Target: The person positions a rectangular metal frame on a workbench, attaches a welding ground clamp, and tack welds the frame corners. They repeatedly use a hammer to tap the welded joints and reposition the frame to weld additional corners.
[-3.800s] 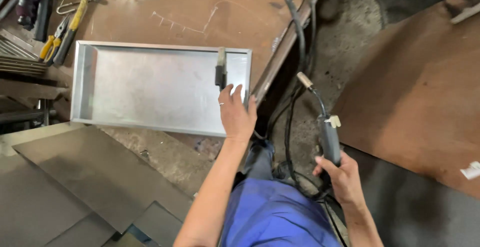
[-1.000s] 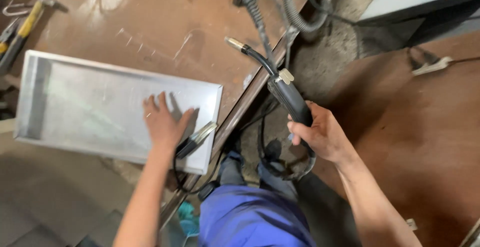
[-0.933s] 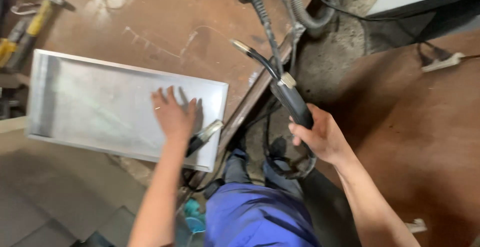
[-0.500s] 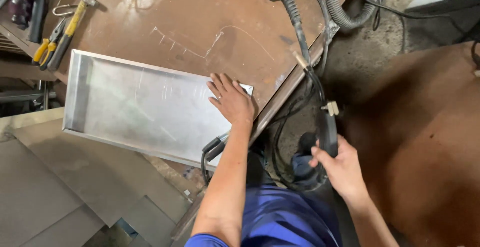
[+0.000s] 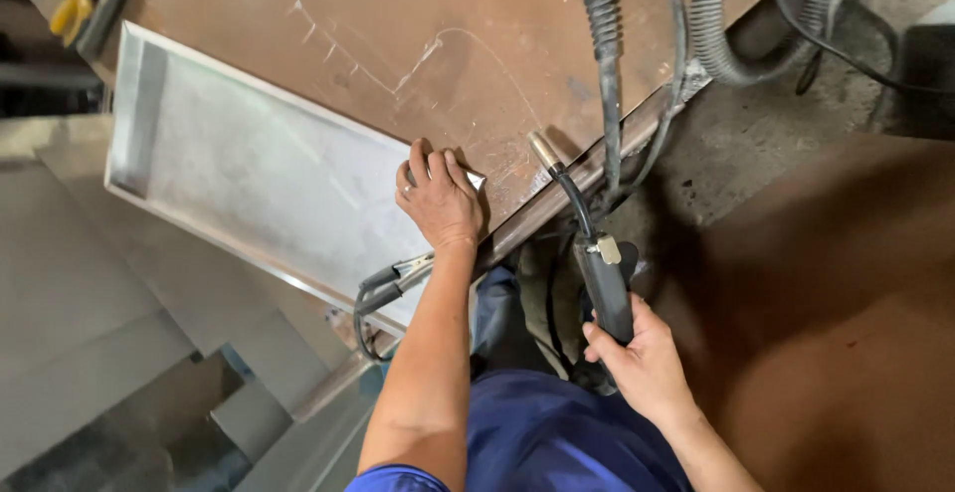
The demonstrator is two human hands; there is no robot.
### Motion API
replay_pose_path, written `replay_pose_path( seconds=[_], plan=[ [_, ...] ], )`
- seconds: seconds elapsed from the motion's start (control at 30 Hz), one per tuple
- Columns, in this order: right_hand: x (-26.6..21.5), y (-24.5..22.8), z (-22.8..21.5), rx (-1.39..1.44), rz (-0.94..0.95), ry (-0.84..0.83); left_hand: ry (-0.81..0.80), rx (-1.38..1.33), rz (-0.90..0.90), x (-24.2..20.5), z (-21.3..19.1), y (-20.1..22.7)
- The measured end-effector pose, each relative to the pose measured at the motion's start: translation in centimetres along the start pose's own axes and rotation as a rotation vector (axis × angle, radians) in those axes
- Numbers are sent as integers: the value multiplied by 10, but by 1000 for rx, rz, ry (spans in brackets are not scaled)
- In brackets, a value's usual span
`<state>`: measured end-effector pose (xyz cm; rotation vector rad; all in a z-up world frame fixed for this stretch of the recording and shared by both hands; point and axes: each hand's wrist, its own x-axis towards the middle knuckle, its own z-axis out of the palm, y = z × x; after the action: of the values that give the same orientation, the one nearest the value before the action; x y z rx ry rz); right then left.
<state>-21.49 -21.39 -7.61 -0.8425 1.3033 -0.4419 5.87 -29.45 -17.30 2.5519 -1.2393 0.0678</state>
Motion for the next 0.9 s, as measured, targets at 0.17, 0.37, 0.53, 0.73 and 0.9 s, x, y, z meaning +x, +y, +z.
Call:
replay_pose_path(
  seconds=[0.17,0.37,0.53,0.73,0.9],
  plan=[
    [14,-9,-18,-38,67,-64,-30,-2,-17,4,-4,3],
    [38,-21,-22,-111,75,-97,-59,-18,-22,5,-1,2],
    [46,-31,-17,-129,66,-95,-71,-35,-24,7,-4,2],
    [48,-38,-7,-174,16,-53,-67,-82,-8,11,-6,2],
    [47,-33,-8,-151,-7,-42,-105,-123,-61,4,-15,2]
  ],
)
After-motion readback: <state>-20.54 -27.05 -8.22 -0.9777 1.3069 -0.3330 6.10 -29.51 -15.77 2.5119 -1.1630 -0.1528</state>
